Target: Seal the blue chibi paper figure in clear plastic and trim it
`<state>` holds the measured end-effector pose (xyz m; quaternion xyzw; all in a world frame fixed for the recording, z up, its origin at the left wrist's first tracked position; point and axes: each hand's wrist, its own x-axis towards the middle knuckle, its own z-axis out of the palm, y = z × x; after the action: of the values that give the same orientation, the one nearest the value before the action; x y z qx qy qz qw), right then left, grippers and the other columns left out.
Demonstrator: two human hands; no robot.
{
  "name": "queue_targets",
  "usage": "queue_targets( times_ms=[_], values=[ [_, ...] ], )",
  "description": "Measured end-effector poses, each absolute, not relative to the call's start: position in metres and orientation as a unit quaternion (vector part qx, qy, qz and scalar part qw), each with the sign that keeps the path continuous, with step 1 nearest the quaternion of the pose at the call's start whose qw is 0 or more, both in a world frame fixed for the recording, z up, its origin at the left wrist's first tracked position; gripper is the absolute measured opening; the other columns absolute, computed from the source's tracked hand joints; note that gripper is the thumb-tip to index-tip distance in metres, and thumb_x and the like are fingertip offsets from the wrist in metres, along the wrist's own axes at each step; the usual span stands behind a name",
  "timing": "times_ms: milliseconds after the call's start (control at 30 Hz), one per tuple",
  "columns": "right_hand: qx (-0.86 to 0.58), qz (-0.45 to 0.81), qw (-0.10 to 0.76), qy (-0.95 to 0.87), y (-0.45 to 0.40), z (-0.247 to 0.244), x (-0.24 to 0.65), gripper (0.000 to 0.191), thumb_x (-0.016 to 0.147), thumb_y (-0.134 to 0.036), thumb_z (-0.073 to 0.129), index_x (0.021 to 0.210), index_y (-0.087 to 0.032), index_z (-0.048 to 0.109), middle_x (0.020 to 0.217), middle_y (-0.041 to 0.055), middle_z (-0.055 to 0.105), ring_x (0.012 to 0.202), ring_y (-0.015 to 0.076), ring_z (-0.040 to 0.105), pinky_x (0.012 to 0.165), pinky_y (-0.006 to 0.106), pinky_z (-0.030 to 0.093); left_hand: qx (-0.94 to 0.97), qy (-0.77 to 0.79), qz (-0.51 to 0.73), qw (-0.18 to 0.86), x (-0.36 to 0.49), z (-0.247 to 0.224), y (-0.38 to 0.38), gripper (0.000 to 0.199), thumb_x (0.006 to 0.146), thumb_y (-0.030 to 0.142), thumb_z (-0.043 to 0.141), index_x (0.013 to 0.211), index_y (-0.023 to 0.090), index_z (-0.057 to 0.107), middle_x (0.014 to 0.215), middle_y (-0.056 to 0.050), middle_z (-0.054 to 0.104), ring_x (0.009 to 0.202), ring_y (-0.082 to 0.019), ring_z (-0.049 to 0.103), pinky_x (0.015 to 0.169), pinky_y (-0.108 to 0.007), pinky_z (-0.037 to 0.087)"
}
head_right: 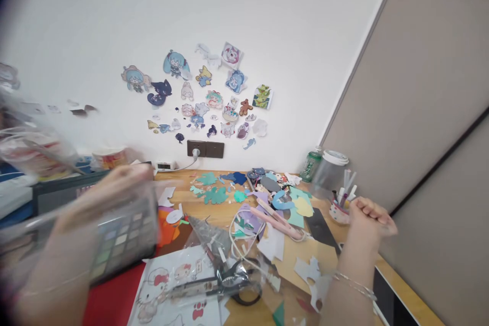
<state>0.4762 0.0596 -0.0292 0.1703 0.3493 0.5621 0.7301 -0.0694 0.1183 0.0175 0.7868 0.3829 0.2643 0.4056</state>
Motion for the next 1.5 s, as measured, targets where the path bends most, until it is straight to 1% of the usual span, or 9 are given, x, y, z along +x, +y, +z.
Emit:
queue_targets(
  times_ms=[200, 300, 500, 667, 867, 933, 1067, 1333, 1500],
  values=[
    [0.291, 0.678, 0.554, 0.386, 0.066, -0.026, 0.478, 0.046, 0.068, 0.001, 0.041, 0.027, -0.017, 0.029, 0.023, -0.0091, 0.025, 0.021, 0.0091, 0.028, 0.028, 0.025, 0.035, 0.865, 0.411, 0.057, 0.282, 0.016, -0.028, 0.138, 0.025, 0.053, 0.036, 0.071, 0.058, 0.018, 0.054, 0.061, 0.0, 0.055, 0.06, -0.02, 0.053, 0.057, -0.03, 0.039],
    [0.262, 0.698, 0.576, 0.336, 0.065, -0.023, 0.477, 0.044, 0.064, 0.004, 0.035, 0.026, -0.018, 0.026, 0.023, -0.0087, 0.025, 0.02, 0.01, 0.031, 0.03, 0.027, 0.04, 0.869, 0.42, -0.011, 0.263, 0.039, -0.057, 0.144, 0.03, 0.04, 0.03, 0.076, 0.052, 0.019, 0.051, 0.055, 0.0, 0.053, 0.057, -0.021, 0.053, 0.054, -0.031, 0.041],
    [0.23, 0.559, 0.775, 0.181, 0.063, -0.014, 0.464, 0.04, 0.062, -0.014, 0.046, 0.026, -0.021, 0.029, 0.026, -0.0064, 0.023, 0.023, 0.0098, 0.026, 0.027, 0.027, 0.036, 0.879, 0.389, 0.031, 0.273, 0.042, -0.055, 0.143, 0.011, 0.052, 0.013, 0.057, 0.06, 0.019, 0.052, 0.061, 0.0, 0.052, 0.064, -0.021, 0.053, 0.06, -0.031, 0.041],
    [0.148, 0.412, 0.896, 0.08, 0.063, -0.006, 0.445, 0.047, 0.076, -0.028, 0.043, 0.037, -0.019, 0.021, 0.032, -0.005, 0.018, 0.029, 0.0089, 0.024, 0.029, 0.023, 0.029, 0.862, 0.333, 0.155, 0.349, 0.023, -0.018, 0.135, 0.033, 0.061, 0.011, 0.042, 0.09, 0.021, 0.053, 0.083, 0.0, 0.054, 0.071, -0.016, 0.049, 0.063, -0.026, 0.039],
    [0.19, 0.346, 0.917, 0.047, 0.075, -0.002, 0.431, 0.026, 0.093, -0.035, 0.046, 0.08, -0.016, 0.058, 0.066, -0.0031, 0.055, 0.05, 0.0074, 0.05, 0.047, 0.021, 0.044, 0.783, 0.335, 0.283, 0.442, 0.011, -0.003, 0.132, 0.023, 0.072, 0.016, 0.043, 0.09, 0.02, 0.056, 0.09, -0.001, 0.055, 0.063, -0.012, 0.045, 0.057, -0.024, 0.035],
    [0.202, 0.34, 0.918, 0.038, 0.083, -0.004, 0.426, 0.017, 0.093, -0.031, 0.049, 0.095, -0.018, 0.06, 0.088, 0.0024, 0.062, 0.064, 0.01, 0.058, 0.057, 0.025, 0.05, 0.752, 0.334, 0.327, 0.464, 0.005, -0.003, 0.136, 0.008, 0.07, 0.019, 0.053, 0.078, 0.018, 0.053, 0.077, 0.002, 0.051, 0.061, -0.01, 0.043, 0.055, -0.022, 0.033],
    [0.179, 0.342, 0.922, 0.019, 0.107, -0.019, 0.415, 0.019, 0.094, -0.028, 0.045, 0.102, -0.024, 0.061, 0.112, 0.0063, 0.061, 0.085, 0.0151, 0.061, 0.074, 0.033, 0.052, 0.676, 0.318, 0.426, 0.511, -0.01, -0.006, 0.143, 0.027, 0.064, 0.017, 0.06, 0.061, 0.019, 0.034, 0.056, 0.008, 0.031, 0.047, -0.006, 0.03, 0.045, -0.018, 0.022],
    [0.009, 0.339, 0.94, -0.049, 0.148, -0.064, 0.403, 0.027, 0.092, -0.027, 0.05, 0.116, -0.015, 0.054, 0.111, 0.0071, 0.059, 0.092, 0.019, 0.061, 0.076, 0.038, 0.053, 0.505, 0.185, 0.59, 0.602, -0.028, 0.004, 0.138, 0.033, 0.057, 0.007, 0.062, 0.08, 0.022, 0.044, 0.068, 0.006, 0.049, 0.056, -0.008, 0.052, 0.051, -0.018, 0.041],
    [-0.119, 0.348, 0.923, -0.113, 0.157, -0.077, 0.397, 0.027, 0.092, -0.028, 0.05, 0.116, -0.016, 0.054, 0.113, 0.0074, 0.059, 0.093, 0.0193, 0.06, 0.077, 0.039, 0.052, 0.452, 0.127, 0.579, 0.667, -0.039, 0.003, 0.144, 0.029, 0.058, 0.003, 0.059, 0.079, 0.021, 0.052, 0.055, 0.007, 0.047, 0.036, -0.006, 0.042, 0.035, -0.016, 0.031]
  ],
)
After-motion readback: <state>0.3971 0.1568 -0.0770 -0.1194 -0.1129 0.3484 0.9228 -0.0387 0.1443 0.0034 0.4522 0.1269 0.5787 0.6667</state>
